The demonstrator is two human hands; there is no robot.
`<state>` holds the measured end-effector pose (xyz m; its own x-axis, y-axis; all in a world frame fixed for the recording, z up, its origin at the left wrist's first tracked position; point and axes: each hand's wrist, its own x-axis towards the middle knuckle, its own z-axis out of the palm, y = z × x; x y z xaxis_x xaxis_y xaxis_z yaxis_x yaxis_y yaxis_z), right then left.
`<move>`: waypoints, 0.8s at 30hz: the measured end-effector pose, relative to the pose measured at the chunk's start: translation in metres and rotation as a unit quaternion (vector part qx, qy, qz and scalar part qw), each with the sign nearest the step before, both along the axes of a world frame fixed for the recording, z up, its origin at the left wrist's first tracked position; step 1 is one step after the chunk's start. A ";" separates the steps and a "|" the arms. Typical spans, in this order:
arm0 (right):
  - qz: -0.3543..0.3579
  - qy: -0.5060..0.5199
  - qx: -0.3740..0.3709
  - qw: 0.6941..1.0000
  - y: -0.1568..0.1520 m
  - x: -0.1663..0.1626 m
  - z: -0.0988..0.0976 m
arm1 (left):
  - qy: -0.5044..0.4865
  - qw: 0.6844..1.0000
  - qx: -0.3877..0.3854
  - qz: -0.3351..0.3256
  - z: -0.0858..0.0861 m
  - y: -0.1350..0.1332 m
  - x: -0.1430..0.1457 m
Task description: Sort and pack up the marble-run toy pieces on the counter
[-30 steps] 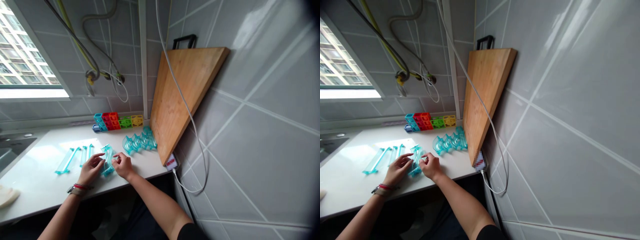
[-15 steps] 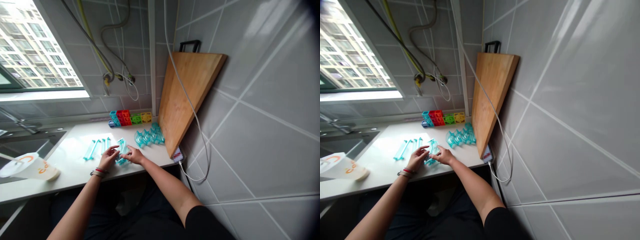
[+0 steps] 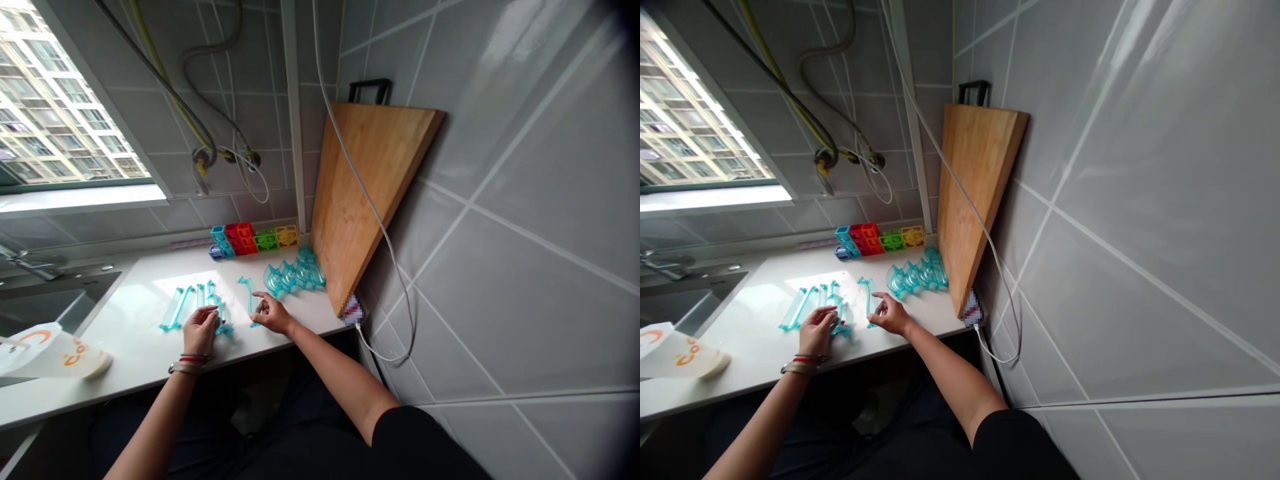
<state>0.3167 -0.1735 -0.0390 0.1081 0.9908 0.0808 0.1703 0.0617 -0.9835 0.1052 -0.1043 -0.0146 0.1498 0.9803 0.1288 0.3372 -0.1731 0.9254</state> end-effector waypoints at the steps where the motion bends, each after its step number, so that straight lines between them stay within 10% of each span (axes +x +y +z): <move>1: -0.008 -0.012 0.005 1.000 -0.001 -0.001 0.000 | 0.036 0.999 0.016 -0.005 0.003 0.001 -0.003; 12: -0.093 -0.175 0.013 0.980 -0.001 -0.030 -0.003 | 0.388 0.887 0.125 -0.217 0.025 0.031 0.002; 24: -0.090 -0.253 0.011 0.963 0.000 -0.031 -0.008 | 0.510 0.819 0.150 -0.216 0.010 0.059 0.024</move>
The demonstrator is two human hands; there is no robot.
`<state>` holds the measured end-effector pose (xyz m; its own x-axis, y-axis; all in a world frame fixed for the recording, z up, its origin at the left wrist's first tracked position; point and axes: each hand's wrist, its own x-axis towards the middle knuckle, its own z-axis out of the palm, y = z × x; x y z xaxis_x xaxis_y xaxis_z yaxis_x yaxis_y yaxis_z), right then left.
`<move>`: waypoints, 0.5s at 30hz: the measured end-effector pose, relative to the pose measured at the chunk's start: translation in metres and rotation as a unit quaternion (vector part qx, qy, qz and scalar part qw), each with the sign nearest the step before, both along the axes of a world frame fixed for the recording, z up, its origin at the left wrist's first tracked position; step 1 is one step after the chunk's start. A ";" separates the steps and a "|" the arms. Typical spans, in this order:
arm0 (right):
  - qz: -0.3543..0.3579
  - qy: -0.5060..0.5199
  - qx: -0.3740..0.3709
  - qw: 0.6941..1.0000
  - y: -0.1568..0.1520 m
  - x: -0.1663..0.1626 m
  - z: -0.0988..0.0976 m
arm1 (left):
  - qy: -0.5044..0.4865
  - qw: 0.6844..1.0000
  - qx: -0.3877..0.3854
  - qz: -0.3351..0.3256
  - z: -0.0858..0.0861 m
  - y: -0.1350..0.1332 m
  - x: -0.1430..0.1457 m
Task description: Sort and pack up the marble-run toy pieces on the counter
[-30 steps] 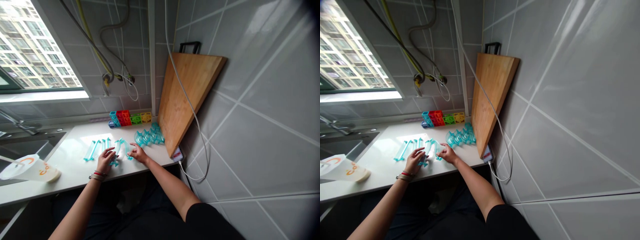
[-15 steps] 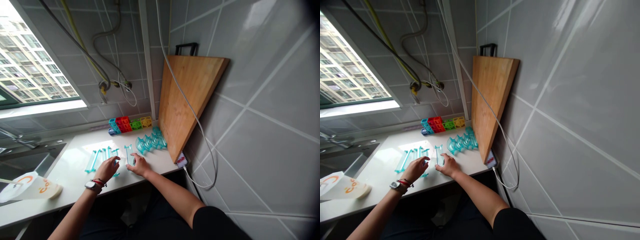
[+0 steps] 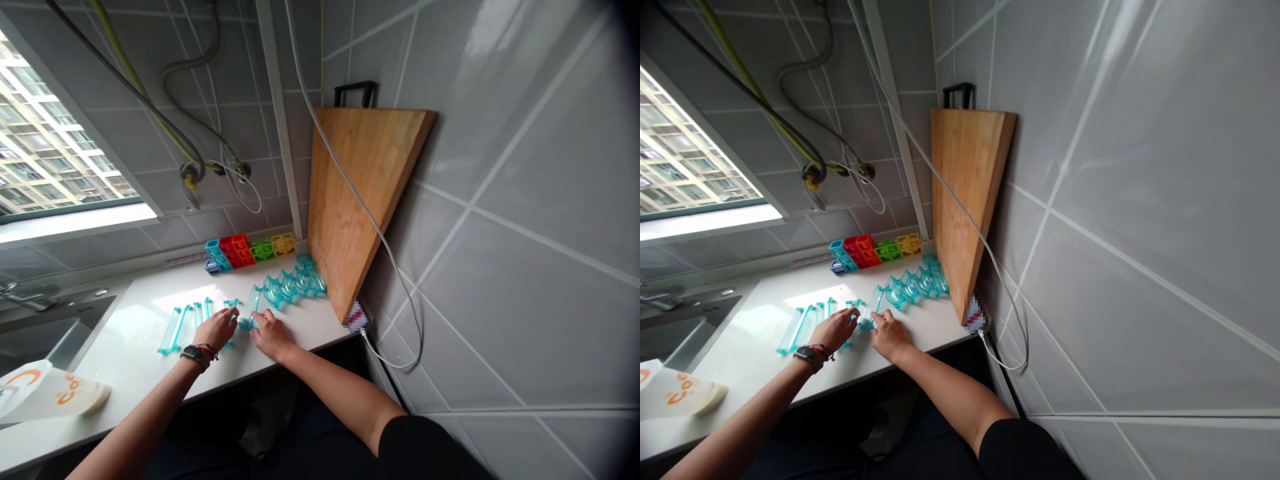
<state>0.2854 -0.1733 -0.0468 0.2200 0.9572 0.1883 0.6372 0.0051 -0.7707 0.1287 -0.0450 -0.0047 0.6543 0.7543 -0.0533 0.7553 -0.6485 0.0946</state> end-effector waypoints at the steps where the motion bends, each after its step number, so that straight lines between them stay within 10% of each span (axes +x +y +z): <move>1: -0.002 0.001 0.004 1.000 0.000 0.000 0.000 | 0.000 1.000 0.006 -0.002 0.001 0.003 0.001; 15: 0.004 0.043 0.040 0.998 0.003 0.007 -0.005 | -0.138 0.981 0.133 -0.031 0.012 -0.044 -0.001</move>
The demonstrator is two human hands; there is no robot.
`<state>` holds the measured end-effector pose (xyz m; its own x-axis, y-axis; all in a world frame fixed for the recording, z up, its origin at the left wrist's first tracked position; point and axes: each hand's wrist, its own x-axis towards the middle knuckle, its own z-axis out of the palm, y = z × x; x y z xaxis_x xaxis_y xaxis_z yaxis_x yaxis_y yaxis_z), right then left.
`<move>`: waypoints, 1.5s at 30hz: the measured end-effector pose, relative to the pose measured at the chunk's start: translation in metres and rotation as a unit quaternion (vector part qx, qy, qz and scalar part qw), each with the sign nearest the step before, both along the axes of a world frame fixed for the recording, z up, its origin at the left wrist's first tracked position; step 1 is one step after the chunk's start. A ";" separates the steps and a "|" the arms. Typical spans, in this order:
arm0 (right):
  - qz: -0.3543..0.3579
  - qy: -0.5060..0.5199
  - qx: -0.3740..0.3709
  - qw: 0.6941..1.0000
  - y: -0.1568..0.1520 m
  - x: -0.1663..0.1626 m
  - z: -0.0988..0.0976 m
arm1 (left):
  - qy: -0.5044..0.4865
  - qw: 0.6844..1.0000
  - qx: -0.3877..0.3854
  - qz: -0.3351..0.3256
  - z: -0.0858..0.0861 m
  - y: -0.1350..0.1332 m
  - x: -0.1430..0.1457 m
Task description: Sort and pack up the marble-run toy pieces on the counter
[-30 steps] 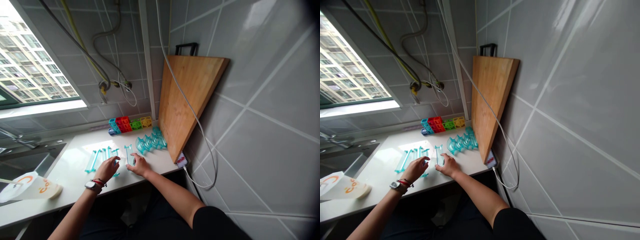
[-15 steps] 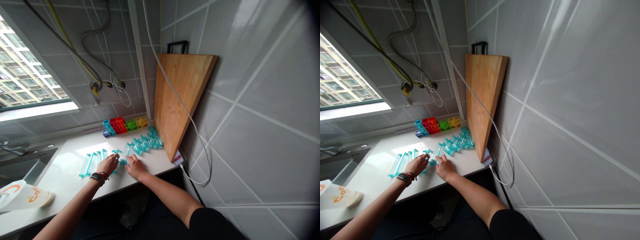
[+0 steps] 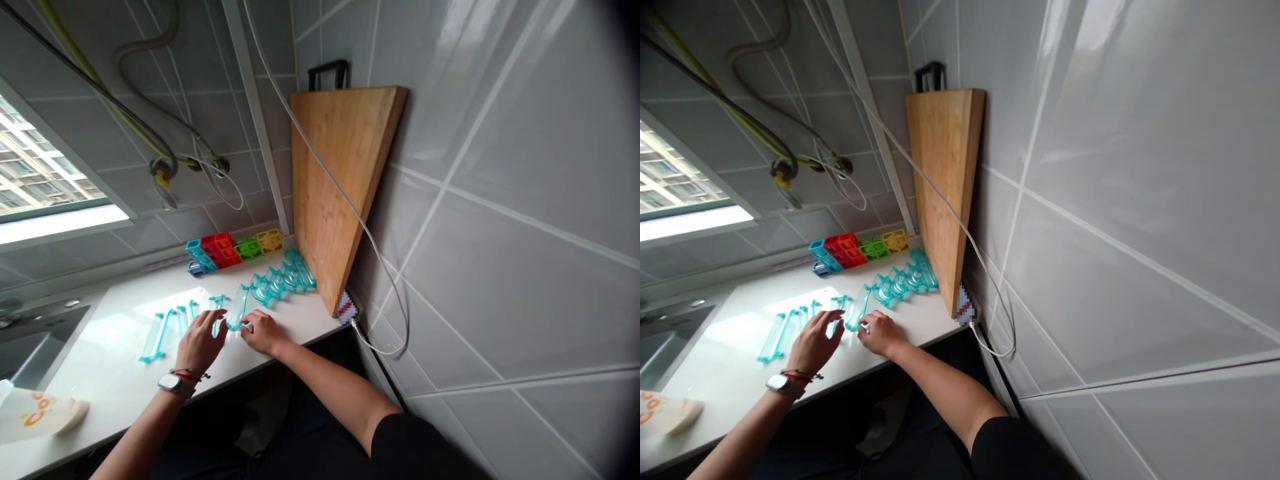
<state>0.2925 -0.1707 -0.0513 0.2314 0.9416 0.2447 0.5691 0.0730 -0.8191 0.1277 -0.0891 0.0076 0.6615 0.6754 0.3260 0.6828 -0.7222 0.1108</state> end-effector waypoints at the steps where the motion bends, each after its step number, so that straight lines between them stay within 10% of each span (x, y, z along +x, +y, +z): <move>1: 0.001 0.001 0.001 1.000 0.000 0.000 0.000 | 0.001 1.000 -0.004 -0.028 -0.003 -0.004 -0.001; 11: 0.006 0.015 0.007 1.000 -0.004 -0.002 0.003 | 0.043 0.996 -0.015 -0.070 -0.040 0.003 -0.010; 26: 0.037 -0.001 0.003 0.999 -0.015 -0.001 0.014 | -0.003 0.999 -0.005 0.034 -0.042 -0.001 -0.019; 36: -0.004 -0.014 0.043 0.999 -0.019 0.001 0.023 | -0.089 0.995 -0.044 -0.018 -0.031 0.013 -0.027; 45: -0.114 -0.110 -0.026 0.987 0.013 0.024 0.031 | -0.214 0.952 -0.188 -0.110 -0.025 -0.001 0.026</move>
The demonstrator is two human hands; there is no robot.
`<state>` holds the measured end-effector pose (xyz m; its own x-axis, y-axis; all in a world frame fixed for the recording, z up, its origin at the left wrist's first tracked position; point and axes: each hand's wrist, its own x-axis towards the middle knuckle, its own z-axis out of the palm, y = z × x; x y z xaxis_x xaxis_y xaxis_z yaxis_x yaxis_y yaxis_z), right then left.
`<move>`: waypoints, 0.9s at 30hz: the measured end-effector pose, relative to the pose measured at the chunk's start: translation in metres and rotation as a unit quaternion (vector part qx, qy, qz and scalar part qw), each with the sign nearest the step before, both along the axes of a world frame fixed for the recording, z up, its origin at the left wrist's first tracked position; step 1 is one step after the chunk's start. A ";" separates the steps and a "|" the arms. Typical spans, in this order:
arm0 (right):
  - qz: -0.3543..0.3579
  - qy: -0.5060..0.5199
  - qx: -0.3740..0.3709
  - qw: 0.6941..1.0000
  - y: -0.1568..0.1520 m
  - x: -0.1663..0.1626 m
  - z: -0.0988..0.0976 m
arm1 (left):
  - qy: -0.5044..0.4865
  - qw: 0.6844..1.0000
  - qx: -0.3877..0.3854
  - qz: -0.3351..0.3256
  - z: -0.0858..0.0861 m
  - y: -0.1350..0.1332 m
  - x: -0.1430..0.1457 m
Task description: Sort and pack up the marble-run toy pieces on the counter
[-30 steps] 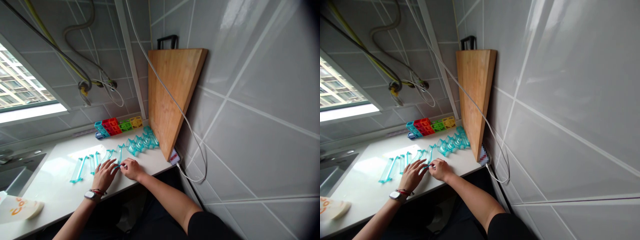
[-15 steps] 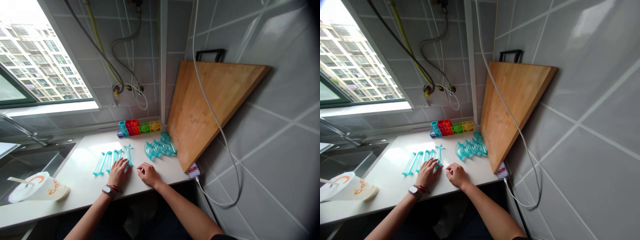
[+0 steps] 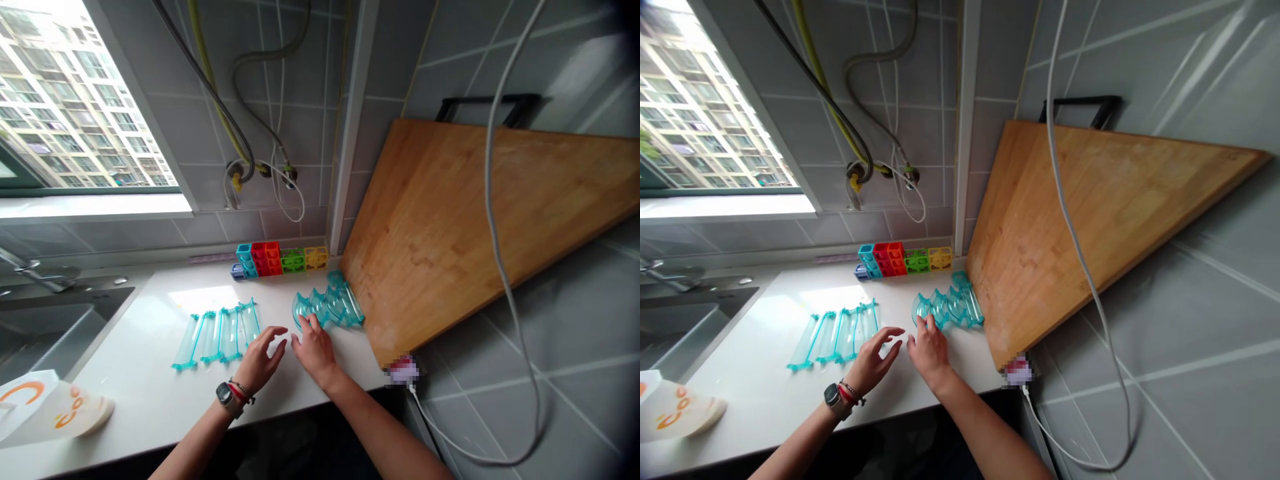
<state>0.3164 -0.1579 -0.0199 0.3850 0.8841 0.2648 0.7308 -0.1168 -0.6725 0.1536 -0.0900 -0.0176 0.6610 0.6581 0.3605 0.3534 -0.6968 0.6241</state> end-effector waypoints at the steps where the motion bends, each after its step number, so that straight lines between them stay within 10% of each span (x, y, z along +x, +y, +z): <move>1: -0.007 -0.005 -0.009 1.000 0.002 -0.001 -0.002 | -0.014 1.000 -0.014 -0.002 -0.004 -0.001 0.006; 14: 0.040 0.064 0.097 0.992 -0.037 0.002 -0.018 | -0.076 0.993 -0.085 0.026 -0.013 -0.015 0.014; 22: 0.105 0.298 0.127 0.940 -0.043 0.002 -0.023 | -0.199 0.950 -0.240 0.016 -0.017 -0.022 0.012; 27: 0.110 0.331 0.113 0.930 -0.040 0.003 -0.027 | -0.253 0.935 -0.247 0.002 0.011 -0.021 0.017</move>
<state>0.3196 -0.1978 -0.0465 0.3451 0.9117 0.2228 0.1376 0.1856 -0.9729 0.1702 -0.1107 -0.0069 0.4853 0.8291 0.2775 -0.0724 -0.2782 0.9578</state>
